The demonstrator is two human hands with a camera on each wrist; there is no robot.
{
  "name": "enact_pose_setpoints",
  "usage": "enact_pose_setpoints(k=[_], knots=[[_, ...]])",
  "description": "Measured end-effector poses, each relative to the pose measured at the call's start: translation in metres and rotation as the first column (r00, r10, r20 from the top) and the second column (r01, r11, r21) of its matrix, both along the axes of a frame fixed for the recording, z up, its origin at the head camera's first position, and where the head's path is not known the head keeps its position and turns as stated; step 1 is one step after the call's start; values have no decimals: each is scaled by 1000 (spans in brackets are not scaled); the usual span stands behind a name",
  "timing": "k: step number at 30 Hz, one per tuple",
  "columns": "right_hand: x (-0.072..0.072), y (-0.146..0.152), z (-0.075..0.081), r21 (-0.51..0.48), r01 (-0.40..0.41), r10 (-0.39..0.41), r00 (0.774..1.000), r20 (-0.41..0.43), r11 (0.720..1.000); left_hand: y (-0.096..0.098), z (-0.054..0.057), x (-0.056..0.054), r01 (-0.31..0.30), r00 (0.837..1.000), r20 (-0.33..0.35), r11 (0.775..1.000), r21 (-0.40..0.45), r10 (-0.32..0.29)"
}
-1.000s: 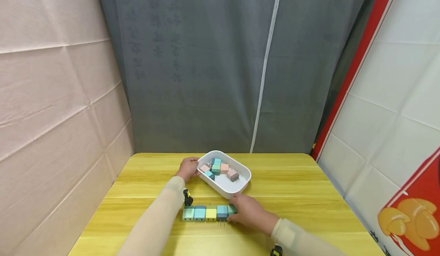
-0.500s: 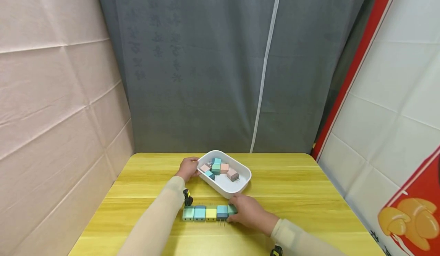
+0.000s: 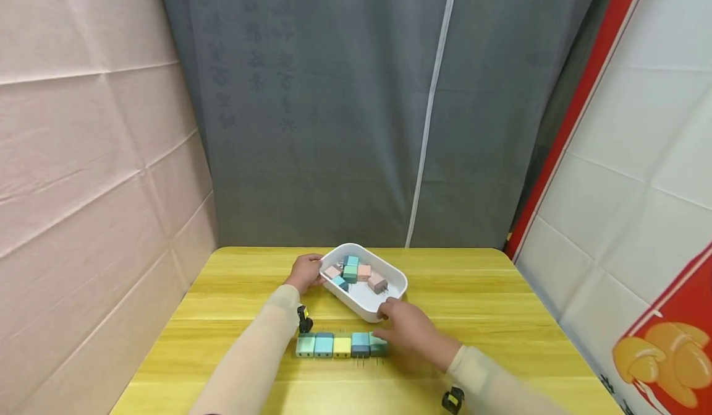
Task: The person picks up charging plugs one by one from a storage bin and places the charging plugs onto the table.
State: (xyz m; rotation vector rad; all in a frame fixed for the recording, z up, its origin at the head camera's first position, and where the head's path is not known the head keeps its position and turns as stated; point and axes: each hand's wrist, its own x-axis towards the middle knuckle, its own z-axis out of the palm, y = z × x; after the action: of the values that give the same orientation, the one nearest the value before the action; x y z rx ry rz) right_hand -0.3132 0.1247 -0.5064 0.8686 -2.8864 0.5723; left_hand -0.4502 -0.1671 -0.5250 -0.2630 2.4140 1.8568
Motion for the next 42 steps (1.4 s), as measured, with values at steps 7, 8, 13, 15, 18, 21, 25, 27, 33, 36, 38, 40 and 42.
enact_pose_setpoints(k=[7, 8, 13, 15, 18, 21, 25, 27, 33, 36, 38, 40, 42], knots=[[-33, 6, 21, -24, -96, 96, 995, 5, 995, 0, -1, -2, 2, 1000, 9, 1000, -1, -1], [-38, 6, 23, -20, -119, 119, 993, 11, 993, 0, -1, -2, 1, 1000, 10, 1000, -1, -1], [-66, 6, 27, 18, -131, 130, 989, 66, 991, 0, 0, -3, -2, 1000, 16, 1000, 9, 1], [-76, 4, 27, 31, -113, 109, 989, 96, 993, 0, 0, -3, -2, 1000, 14, 1000, 10, 1], [-90, 3, 22, 68, -96, 88, 990, 112, 993, 0, -1, -4, -6, 1000, 15, 1000, 9, 6], [-99, 1, 18, 126, -88, 75, 991, 108, 988, 0, -2, -4, -8, 1000, 17, 1000, 8, 8], [-106, -2, 15, 200, -101, 86, 993, 82, 975, 1, 0, -3, -2, 1000, 16, 1000, -1, 2], [-108, -3, 15, 231, -102, 88, 994, 71, 968, 2, 1, -2, 1, 1000, 12, 1000, -3, -1], [-111, -8, 12, 281, -92, 69, 994, 90, 955, 1, 2, -2, -2, 1000, 11, 1000, 1, 2], [-114, -10, 9, 297, -92, 61, 992, 115, 950, 0, 2, 0, 4, 1000, 5, 1000, 2, -4], [-115, -11, 7, 310, -101, 65, 990, 123, 945, 0, 1, 1, 4, 1000, 3, 1000, 0, -4], [-117, -12, 5, 313, -106, 68, 989, 129, 944, -1, 0, 1, 6, 1000, 1, 1000, -2, -6], [-119, -12, 4, 302, -108, 70, 988, 134, 947, 0, -1, -1, -1, 1000, 10, 1000, -2, 1]])
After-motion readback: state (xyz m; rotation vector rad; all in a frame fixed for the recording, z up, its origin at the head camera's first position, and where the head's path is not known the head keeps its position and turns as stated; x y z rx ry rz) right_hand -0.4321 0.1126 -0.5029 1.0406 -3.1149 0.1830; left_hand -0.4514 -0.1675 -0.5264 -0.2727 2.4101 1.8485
